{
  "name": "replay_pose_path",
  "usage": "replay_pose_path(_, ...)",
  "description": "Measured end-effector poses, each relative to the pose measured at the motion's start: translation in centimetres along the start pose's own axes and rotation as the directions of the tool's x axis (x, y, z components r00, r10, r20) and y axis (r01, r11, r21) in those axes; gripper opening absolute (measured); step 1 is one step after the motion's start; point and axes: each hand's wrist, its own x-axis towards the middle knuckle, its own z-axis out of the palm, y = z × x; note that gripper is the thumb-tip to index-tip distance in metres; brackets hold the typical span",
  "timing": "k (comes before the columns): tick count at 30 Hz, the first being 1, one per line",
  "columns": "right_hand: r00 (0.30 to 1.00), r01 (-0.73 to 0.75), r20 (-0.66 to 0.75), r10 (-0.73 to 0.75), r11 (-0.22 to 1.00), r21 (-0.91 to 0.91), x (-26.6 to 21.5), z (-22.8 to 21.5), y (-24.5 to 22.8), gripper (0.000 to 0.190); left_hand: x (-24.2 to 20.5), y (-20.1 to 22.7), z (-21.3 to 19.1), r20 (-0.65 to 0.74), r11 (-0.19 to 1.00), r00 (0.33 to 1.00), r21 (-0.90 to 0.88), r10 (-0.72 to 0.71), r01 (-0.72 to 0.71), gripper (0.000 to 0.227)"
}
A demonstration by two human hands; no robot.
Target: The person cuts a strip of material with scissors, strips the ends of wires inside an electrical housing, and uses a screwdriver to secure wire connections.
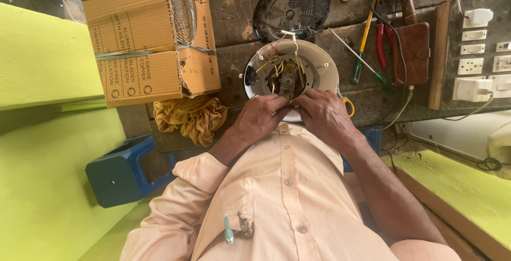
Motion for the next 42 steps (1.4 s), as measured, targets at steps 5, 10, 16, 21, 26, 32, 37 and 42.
replay_pose_path(5,1.0,0.004,0.003,-0.004,1.0,-0.011,-0.2,1.0,0.7,0.011,-0.1,-0.1,0.9,0.0,0.997,0.998,0.034,-0.066,0.066,0.017)
replay_pose_path(10,0.997,0.07,-0.018,-0.071,0.994,-0.08,-0.3,1.7,1.2,0.015,0.0,-0.4,0.9,0.007,0.995,0.996,0.056,-0.087,0.087,0.018)
replay_pose_path(16,0.997,0.071,0.006,-0.071,0.99,-0.121,-0.2,1.8,1.7,0.02,-0.2,-0.7,1.4,0.002,0.992,0.998,0.108,-0.07,0.07,0.028)
replay_pose_path(21,0.977,-0.018,0.203,0.063,0.977,-0.212,0.5,1.9,2.3,0.014,-0.8,-2.1,2.1,0.182,0.986,0.983,0.166,-0.033,0.002,0.029)
replay_pose_path(26,0.77,-0.211,0.502,0.392,0.901,-0.379,3.4,3.9,4.2,0.02,-0.5,-0.9,1.5,0.368,0.961,0.927,0.273,-0.07,-0.036,0.033)
replay_pose_path(32,0.868,-0.179,0.392,0.305,0.928,-0.328,3.9,4.6,5.6,0.009,1.9,-0.5,1.2,0.661,0.899,0.692,0.436,-0.291,-0.039,0.037)
replay_pose_path(37,0.88,-0.141,0.379,0.285,0.921,-0.364,4.4,5.7,6.4,0.012,3.2,-2.7,3.0,0.715,0.912,0.652,0.401,-0.253,-0.086,0.046)
replay_pose_path(42,0.871,-0.181,0.377,0.316,0.919,-0.351,4.4,6.5,7.3,0.01,3.8,-3.3,3.7,0.735,0.908,0.627,0.407,-0.258,-0.104,0.048)
